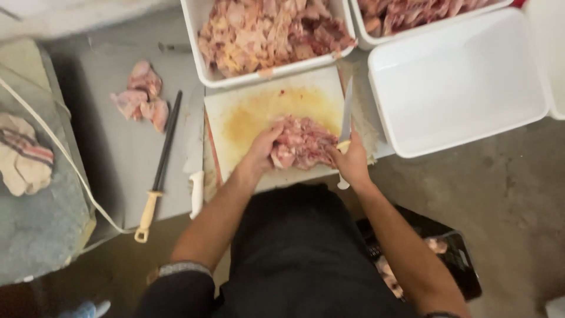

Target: Deboning and cutting raw chicken pieces on a cutting board in a kitchen environment.

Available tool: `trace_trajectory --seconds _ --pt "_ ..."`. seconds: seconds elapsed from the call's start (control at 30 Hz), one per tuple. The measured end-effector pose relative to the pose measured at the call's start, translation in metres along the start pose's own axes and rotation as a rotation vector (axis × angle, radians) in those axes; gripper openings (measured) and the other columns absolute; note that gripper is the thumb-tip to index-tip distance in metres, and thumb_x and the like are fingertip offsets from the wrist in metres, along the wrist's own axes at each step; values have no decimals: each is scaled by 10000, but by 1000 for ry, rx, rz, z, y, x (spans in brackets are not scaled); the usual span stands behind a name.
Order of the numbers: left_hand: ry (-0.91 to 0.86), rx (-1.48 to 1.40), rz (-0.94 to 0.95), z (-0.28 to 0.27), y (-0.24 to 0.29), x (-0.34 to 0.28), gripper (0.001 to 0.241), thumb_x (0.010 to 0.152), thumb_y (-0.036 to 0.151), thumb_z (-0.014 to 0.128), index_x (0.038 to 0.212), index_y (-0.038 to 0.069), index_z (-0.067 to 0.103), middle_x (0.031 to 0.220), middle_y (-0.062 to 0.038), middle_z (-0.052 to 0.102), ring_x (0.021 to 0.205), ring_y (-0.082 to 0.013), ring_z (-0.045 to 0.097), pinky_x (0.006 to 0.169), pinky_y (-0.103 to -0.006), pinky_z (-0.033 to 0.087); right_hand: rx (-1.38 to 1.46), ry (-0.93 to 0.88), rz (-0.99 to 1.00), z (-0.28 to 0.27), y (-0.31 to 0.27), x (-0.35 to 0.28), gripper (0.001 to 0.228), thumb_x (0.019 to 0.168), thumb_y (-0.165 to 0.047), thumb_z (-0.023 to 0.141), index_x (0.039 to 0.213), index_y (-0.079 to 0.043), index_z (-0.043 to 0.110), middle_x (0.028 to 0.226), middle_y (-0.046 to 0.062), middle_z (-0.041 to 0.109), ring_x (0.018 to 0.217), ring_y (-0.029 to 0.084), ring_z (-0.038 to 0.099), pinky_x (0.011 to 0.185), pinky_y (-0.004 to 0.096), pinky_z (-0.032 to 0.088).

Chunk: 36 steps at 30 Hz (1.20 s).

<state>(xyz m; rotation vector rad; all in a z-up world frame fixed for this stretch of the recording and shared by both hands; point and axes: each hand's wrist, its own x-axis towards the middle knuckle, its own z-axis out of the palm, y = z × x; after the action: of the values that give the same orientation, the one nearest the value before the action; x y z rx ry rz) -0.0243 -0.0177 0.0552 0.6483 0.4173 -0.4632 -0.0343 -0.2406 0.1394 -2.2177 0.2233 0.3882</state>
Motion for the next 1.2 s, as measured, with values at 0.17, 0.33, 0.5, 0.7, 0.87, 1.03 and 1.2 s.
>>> trace_trajectory --seconds 0.17,0.33,0.5,0.7,0.87,1.03,1.2 --pt "95 104 74 -32 4 1 359 993 371 698 974 22 618 642 -146 623 421 -237 622 339 -350 529 -202 -64 -111 14 16 36 556 850 -296 830 1191 -34 477 1192 276 611 1082 541 630 940 612 516" --pt "298 889 63 2 67 -23 674 869 678 746 1197 90 764 1184 -167 750 1165 -302 696 948 -416 565 -624 7 -379 6 53 39 486 855 -351 791 1157 -112 495 1140 150 593 856 458 721 785 529 607" --pt "444 1507 29 97 105 -22 677 815 656 699 1137 66 783 1244 -154 731 1243 -356 648 1100 -470 485 -1078 34 -823 -27 59 11 397 894 -415 666 1214 -237 512 810 -39 627 651 184 727 615 306 576" --pt "513 1576 -25 70 61 55 528 720 423 739 1037 3 779 1032 -210 762 1092 -380 722 947 -506 573 -995 -190 -568 -38 63 -15 399 977 -435 547 1335 -268 496 926 43 669 788 326 744 678 443 603" --pt "634 1056 230 58 53 32 322 741 384 680 914 123 751 795 -92 729 900 -283 764 837 -435 606 -592 -382 -348 -56 -8 -48 483 1031 -365 499 1494 -244 438 1072 167 718 959 411 728 820 504 575" --pt "606 582 540 54 50 8 274 866 162 539 1027 0 689 900 -136 697 784 -216 659 619 -353 600 -340 -471 -286 -24 -49 -21 574 1042 -262 488 1599 -228 359 1256 302 664 1126 507 638 991 576 506" --pt "531 385 632 6 38 27 195 875 63 478 994 78 632 689 -78 571 394 -140 523 338 -252 492 -327 -500 -279 -18 -93 -19 546 1030 -250 475 1568 -180 410 1395 257 610 1232 495 592 1114 559 443"
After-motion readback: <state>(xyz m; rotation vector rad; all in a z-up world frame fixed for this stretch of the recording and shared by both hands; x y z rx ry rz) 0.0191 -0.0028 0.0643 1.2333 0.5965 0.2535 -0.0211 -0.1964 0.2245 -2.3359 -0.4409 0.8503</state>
